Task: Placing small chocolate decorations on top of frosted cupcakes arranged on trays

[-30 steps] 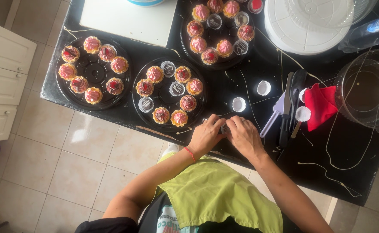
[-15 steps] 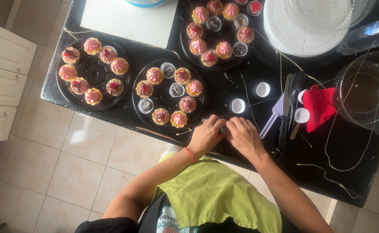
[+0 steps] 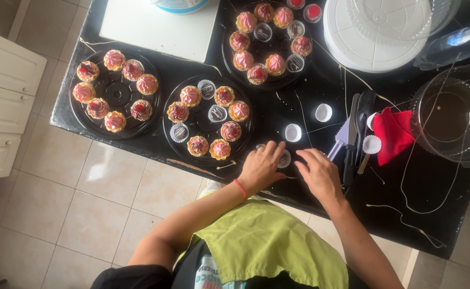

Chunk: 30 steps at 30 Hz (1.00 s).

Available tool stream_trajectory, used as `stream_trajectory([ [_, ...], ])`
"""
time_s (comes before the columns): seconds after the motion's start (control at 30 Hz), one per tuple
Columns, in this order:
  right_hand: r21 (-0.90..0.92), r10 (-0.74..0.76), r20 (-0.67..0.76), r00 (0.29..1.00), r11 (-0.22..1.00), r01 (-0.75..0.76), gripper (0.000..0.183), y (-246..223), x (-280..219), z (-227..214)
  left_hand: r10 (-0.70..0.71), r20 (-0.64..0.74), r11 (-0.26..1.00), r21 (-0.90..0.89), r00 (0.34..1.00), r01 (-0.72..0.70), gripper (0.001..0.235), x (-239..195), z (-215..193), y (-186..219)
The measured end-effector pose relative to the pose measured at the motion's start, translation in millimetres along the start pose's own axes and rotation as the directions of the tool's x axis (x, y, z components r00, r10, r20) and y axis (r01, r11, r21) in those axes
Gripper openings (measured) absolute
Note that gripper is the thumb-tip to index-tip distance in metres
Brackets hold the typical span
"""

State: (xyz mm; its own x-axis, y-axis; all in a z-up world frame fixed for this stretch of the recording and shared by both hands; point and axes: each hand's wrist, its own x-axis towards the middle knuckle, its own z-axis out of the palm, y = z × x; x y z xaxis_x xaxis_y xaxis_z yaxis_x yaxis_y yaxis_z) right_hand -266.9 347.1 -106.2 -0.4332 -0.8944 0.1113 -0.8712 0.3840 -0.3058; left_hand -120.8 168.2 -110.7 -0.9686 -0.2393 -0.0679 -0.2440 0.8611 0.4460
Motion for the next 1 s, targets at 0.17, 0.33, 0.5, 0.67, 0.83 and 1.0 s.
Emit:
stream_trajectory([
  [0.17, 0.182, 0.149, 0.1, 0.984, 0.969, -0.165, 0.032, -17, 1, -8, 0.035, -0.084, 0.995, 0.093, 0.996, -0.027, 0.076, 15, 57, -3],
  [0.33, 0.178, 0.245, 0.13, 0.961, 0.947, -0.266, 0.033, -14, -8, 2, 0.137, -0.297, 0.99, 0.026, 0.945, -0.136, 0.03, 19, 88, -7],
  [0.5, 0.182, 0.263, 0.106, 0.959, 0.943, -0.279, 0.032, -8, -16, 5, 0.214, -0.351, 0.977, 0.071, 0.912, -0.202, 0.027, 13, 93, -16],
  [0.67, 0.28, 0.221, 0.11, 0.969, 0.929, -0.243, 0.034, -21, -14, -13, 0.274, -0.318, 0.962, 0.087, 0.908, -0.26, 0.007, -15, -36, -6],
  [0.83, 0.316, 0.247, 0.077, 0.966, 0.913, -0.258, 0.034, -27, -22, -34, 0.317, -0.51, 0.948, 0.137, 0.8, -0.289, 0.021, -41, -149, -81],
  [1.0, 0.319, 0.214, 0.006, 0.977, 0.925, -0.205, 0.03, -37, -25, -39, 0.075, -0.308, 0.968, 0.252, 0.948, 0.005, 0.022, -51, -146, -162],
])
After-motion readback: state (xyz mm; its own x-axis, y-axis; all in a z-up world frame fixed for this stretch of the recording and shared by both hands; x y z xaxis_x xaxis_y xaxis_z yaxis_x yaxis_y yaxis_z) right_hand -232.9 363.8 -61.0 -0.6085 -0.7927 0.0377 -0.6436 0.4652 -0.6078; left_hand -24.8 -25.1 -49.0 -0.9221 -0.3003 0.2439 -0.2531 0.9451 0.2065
